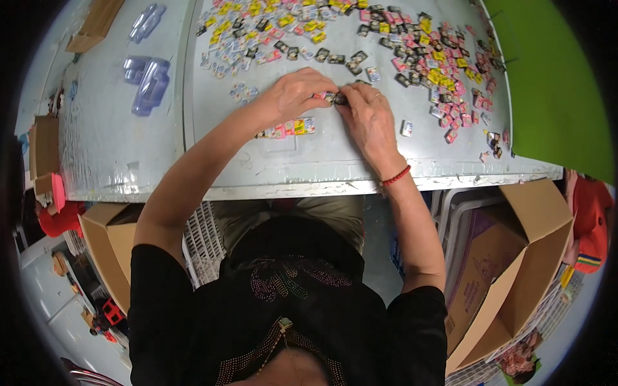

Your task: The recorder sorts small colorful items into plastic trays and then packs the completed trays into a large cardboard box.

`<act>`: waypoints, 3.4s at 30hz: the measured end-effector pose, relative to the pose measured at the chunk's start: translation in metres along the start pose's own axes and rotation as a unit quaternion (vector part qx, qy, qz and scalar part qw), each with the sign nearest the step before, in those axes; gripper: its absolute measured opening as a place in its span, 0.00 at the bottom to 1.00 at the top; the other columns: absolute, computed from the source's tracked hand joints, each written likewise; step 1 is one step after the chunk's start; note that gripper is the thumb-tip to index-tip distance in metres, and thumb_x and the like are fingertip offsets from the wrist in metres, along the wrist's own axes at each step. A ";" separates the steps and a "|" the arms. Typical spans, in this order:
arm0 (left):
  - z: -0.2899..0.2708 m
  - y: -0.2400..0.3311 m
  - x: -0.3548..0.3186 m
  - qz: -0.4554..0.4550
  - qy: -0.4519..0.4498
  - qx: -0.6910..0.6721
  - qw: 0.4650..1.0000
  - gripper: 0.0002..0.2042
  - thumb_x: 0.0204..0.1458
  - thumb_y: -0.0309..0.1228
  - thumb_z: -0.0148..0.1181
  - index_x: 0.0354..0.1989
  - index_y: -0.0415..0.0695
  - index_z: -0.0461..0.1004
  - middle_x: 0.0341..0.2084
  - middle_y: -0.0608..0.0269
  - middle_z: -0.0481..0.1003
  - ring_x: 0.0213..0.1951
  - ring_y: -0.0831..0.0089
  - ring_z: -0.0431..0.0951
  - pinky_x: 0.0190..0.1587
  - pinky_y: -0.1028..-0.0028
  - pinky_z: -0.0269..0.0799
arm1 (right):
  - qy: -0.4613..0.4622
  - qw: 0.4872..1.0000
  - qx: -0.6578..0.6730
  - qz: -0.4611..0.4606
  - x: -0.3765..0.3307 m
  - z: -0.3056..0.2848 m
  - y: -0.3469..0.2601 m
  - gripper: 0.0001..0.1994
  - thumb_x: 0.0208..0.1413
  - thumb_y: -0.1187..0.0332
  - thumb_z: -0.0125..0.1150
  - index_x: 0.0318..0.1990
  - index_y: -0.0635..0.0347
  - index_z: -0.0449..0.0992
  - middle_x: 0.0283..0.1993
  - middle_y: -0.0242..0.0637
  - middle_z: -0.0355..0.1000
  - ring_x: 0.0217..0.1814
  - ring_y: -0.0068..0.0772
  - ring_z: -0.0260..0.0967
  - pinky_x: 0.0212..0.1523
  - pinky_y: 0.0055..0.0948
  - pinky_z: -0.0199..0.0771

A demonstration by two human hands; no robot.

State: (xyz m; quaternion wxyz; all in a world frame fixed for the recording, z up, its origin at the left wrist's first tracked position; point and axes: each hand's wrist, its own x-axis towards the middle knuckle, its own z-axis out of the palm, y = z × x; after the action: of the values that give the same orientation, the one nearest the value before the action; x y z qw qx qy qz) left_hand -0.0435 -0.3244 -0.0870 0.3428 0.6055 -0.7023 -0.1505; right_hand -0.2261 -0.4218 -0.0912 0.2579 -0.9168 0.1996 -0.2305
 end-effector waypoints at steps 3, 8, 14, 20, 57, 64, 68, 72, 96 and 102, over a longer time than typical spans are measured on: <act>0.000 -0.004 0.007 0.020 -0.020 0.030 0.999 0.15 0.48 0.28 0.64 0.45 0.40 0.76 0.40 0.58 0.77 0.46 0.59 0.74 0.49 0.66 0.72 | 0.032 0.996 -0.070 -0.040 0.003 -0.003 0.003 0.16 0.48 0.74 0.66 0.46 0.61 0.76 0.48 0.43 0.74 0.49 0.47 0.72 0.49 0.36 0.73; 0.002 -0.001 0.002 0.004 -0.009 0.036 0.999 0.16 0.48 0.28 0.64 0.47 0.42 0.76 0.41 0.58 0.77 0.46 0.60 0.74 0.50 0.66 0.72 | 0.052 0.992 -0.097 -0.059 -0.001 0.005 0.007 0.16 0.49 0.72 0.66 0.47 0.60 0.76 0.48 0.42 0.74 0.48 0.45 0.72 0.50 0.36 0.72; -0.004 -0.006 -0.007 0.004 -0.002 0.049 0.999 0.17 0.47 0.27 0.65 0.48 0.43 0.75 0.42 0.58 0.77 0.47 0.60 0.75 0.51 0.66 0.73 | 0.038 0.995 -0.085 -0.039 -0.003 0.003 0.000 0.18 0.50 0.72 0.65 0.50 0.60 0.74 0.48 0.43 0.74 0.49 0.45 0.71 0.50 0.36 0.71; 0.004 -0.002 -0.003 0.010 0.014 0.034 0.999 0.16 0.46 0.25 0.66 0.46 0.43 0.76 0.40 0.58 0.78 0.46 0.60 0.75 0.49 0.66 0.73 | 0.029 0.995 -0.085 -0.042 -0.001 0.002 -0.001 0.18 0.49 0.73 0.66 0.50 0.61 0.74 0.48 0.44 0.74 0.47 0.45 0.71 0.49 0.37 0.71; -0.012 0.062 -0.117 -0.064 0.115 0.075 0.988 0.08 0.45 0.19 0.62 0.36 0.35 0.76 0.39 0.55 0.73 0.41 0.60 0.76 0.41 0.68 0.75 | 0.024 0.992 -0.026 -0.122 -0.033 0.033 -0.071 0.11 0.42 0.71 0.71 0.37 0.56 0.79 0.43 0.28 0.77 0.48 0.35 0.69 0.54 0.38 0.61; -0.009 0.053 -0.117 -0.012 0.132 0.072 0.989 0.09 0.41 0.17 0.62 0.34 0.35 0.76 0.37 0.57 0.73 0.39 0.62 0.76 0.41 0.70 0.76 | 0.046 0.990 -0.040 -0.131 -0.038 0.035 -0.071 0.11 0.42 0.72 0.70 0.37 0.57 0.80 0.44 0.29 0.76 0.48 0.35 0.69 0.52 0.36 0.63; 0.002 0.046 -0.119 -0.005 0.156 0.084 0.984 0.10 0.39 0.17 0.64 0.33 0.36 0.76 0.37 0.58 0.73 0.40 0.62 0.76 0.42 0.70 0.76 | 0.040 0.989 -0.057 -0.131 -0.040 0.036 -0.073 0.11 0.43 0.73 0.69 0.38 0.58 0.80 0.45 0.31 0.75 0.48 0.36 0.69 0.52 0.36 0.64; 0.015 0.050 -0.120 -0.046 0.220 0.074 0.971 0.10 0.39 0.18 0.67 0.32 0.36 0.77 0.38 0.59 0.74 0.40 0.65 0.77 0.42 0.70 0.76 | 0.052 0.990 -0.048 -0.121 -0.043 0.039 -0.072 0.11 0.45 0.73 0.68 0.38 0.58 0.80 0.46 0.33 0.75 0.49 0.38 0.68 0.51 0.37 0.65; 0.002 0.062 -0.121 -0.024 0.139 0.185 0.973 0.20 0.39 0.28 0.69 0.44 0.37 0.75 0.50 0.59 0.72 0.55 0.58 0.69 0.54 0.62 0.68 | 0.055 0.989 -0.045 -0.127 -0.046 0.038 -0.073 0.11 0.46 0.75 0.66 0.40 0.62 0.79 0.47 0.36 0.74 0.50 0.40 0.68 0.52 0.39 0.65; 0.005 0.059 -0.127 -0.024 0.096 0.161 0.982 0.24 0.39 0.29 0.69 0.48 0.36 0.74 0.55 0.58 0.70 0.59 0.54 0.66 0.56 0.58 0.65 | 0.039 0.990 -0.042 -0.126 -0.047 0.034 -0.074 0.14 0.46 0.76 0.67 0.43 0.62 0.78 0.50 0.39 0.72 0.52 0.43 0.67 0.54 0.39 0.65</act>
State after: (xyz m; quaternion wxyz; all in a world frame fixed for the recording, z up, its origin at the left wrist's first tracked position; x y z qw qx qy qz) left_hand -0.0873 -0.1916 -0.0916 0.3023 0.6815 -0.6663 0.0151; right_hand -0.2283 -0.3273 -0.0902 0.1807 -0.9349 0.1021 -0.2879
